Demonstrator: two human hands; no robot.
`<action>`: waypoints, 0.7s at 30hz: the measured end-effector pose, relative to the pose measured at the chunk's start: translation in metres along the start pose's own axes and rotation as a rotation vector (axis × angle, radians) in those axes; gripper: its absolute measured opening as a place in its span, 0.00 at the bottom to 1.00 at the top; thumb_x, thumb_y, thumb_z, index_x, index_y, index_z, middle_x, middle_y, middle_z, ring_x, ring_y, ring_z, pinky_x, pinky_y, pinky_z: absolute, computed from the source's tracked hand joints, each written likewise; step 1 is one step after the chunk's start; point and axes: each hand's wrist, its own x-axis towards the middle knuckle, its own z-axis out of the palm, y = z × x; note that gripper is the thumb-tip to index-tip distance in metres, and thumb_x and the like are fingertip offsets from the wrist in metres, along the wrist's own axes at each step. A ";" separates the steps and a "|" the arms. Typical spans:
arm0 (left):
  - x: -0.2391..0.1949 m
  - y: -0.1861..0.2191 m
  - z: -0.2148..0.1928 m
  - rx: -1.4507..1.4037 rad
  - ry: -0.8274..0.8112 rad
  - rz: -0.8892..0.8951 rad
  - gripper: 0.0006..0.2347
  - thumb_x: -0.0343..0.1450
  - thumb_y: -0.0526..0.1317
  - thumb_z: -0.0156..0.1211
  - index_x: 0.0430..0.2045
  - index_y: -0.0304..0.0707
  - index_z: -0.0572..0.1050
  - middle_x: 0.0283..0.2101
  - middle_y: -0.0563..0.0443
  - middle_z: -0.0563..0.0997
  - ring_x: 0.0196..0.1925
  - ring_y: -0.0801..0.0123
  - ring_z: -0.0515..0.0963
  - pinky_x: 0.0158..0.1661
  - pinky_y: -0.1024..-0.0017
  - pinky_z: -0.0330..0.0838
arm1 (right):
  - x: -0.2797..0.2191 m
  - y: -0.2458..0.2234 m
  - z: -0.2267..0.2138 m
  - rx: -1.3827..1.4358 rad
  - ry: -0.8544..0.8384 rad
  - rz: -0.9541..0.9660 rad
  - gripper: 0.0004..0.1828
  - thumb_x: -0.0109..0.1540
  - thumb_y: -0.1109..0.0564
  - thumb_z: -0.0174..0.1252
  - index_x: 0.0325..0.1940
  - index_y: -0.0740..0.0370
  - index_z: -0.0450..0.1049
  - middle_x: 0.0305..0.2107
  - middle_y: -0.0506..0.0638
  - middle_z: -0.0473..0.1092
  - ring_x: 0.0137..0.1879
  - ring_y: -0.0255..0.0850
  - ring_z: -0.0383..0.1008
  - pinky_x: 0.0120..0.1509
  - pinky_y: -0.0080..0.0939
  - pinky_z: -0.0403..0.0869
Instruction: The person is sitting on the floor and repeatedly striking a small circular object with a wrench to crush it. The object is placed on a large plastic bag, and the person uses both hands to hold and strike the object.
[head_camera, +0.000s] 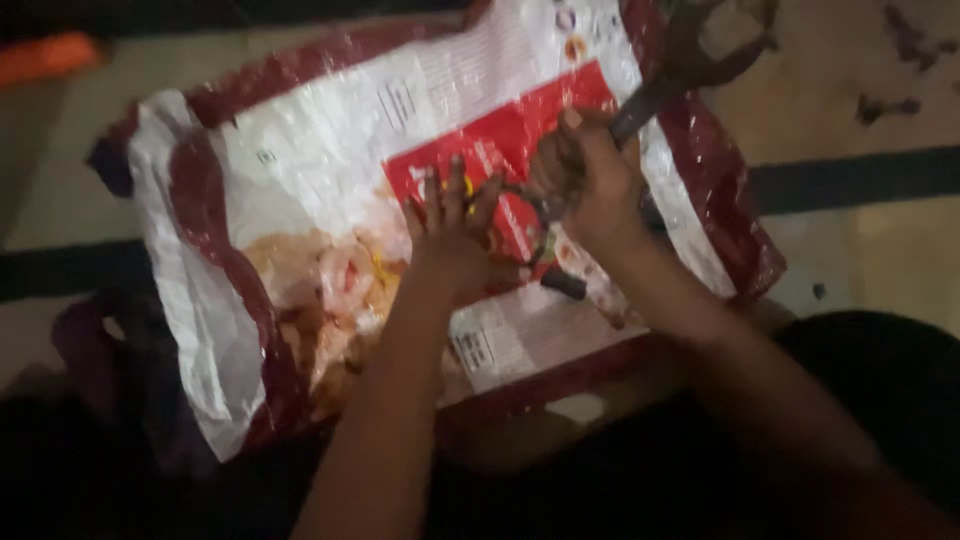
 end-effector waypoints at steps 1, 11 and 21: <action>0.001 -0.001 0.002 0.021 -0.017 -0.008 0.56 0.53 0.68 0.72 0.75 0.65 0.41 0.79 0.40 0.28 0.79 0.40 0.24 0.69 0.32 0.27 | -0.002 0.004 -0.001 -0.063 -0.041 -0.056 0.21 0.71 0.52 0.52 0.24 0.55 0.60 0.14 0.46 0.56 0.19 0.35 0.55 0.24 0.39 0.57; 0.003 0.012 -0.014 0.077 -0.126 -0.078 0.55 0.55 0.68 0.71 0.75 0.66 0.39 0.78 0.42 0.25 0.79 0.40 0.24 0.70 0.34 0.26 | 0.005 0.020 -0.018 0.012 -0.015 0.121 0.22 0.71 0.51 0.53 0.24 0.54 0.60 0.13 0.43 0.56 0.17 0.32 0.55 0.21 0.37 0.55; 0.001 0.008 -0.011 0.034 -0.072 -0.056 0.54 0.55 0.68 0.71 0.75 0.67 0.40 0.78 0.41 0.26 0.79 0.42 0.23 0.70 0.34 0.23 | 0.003 0.004 -0.009 -0.003 0.020 0.027 0.18 0.72 0.52 0.53 0.27 0.56 0.63 0.17 0.44 0.60 0.21 0.31 0.58 0.25 0.36 0.57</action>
